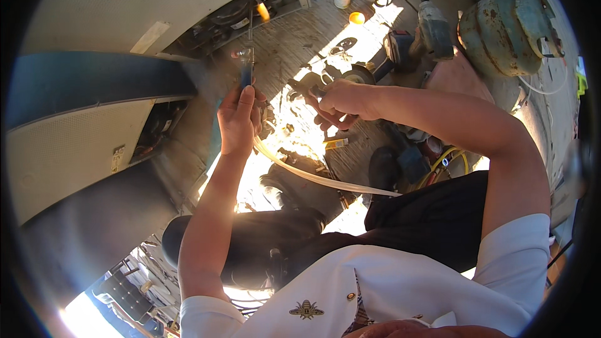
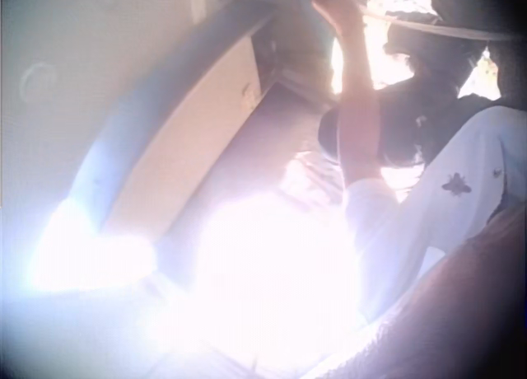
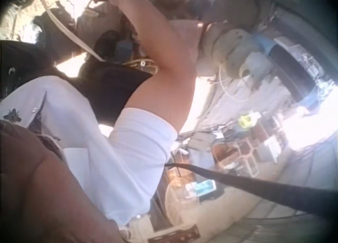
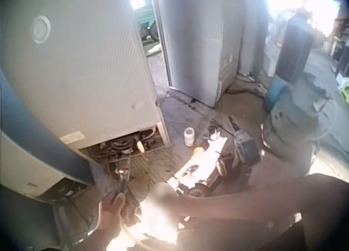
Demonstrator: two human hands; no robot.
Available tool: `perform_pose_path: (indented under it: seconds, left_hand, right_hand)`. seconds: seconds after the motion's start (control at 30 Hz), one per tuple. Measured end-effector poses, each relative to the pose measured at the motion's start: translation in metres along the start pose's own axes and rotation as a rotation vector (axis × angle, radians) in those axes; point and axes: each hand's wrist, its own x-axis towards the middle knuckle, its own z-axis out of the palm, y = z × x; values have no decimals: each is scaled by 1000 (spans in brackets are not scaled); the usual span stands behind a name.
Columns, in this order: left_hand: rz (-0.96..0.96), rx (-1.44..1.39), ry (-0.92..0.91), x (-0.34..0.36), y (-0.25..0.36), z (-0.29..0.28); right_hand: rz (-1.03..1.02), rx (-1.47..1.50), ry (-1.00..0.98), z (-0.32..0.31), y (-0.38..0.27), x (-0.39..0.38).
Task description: The person uses a blowtorch to heat a component inside an appliance, then uses pliers to adjust or remove parts. They continue to manipulate internal components with their hands and tools.
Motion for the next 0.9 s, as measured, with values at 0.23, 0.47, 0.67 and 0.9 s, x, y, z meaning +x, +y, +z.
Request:
perform_pose_path:
  seconds: [0.23, 0.47, 0.67, 0.9]
  left_hand:
    - [186, 415, -8, 23, -10, 10]
    - [311, 764, 72, 48, -17, 5]
    - [365, 926, -63, 72, -18, -14]
    - [599, 1152, -102, 85, -5, -46]
  right_hand:
    - [-76, -107, 157, -19, 10, 25]
    - [-122, -175, 198, -26, -16, 28]
    - [-228, 14, 440, -35, -27, 58]
    - [-169, -138, 615, -34, -55, 51]
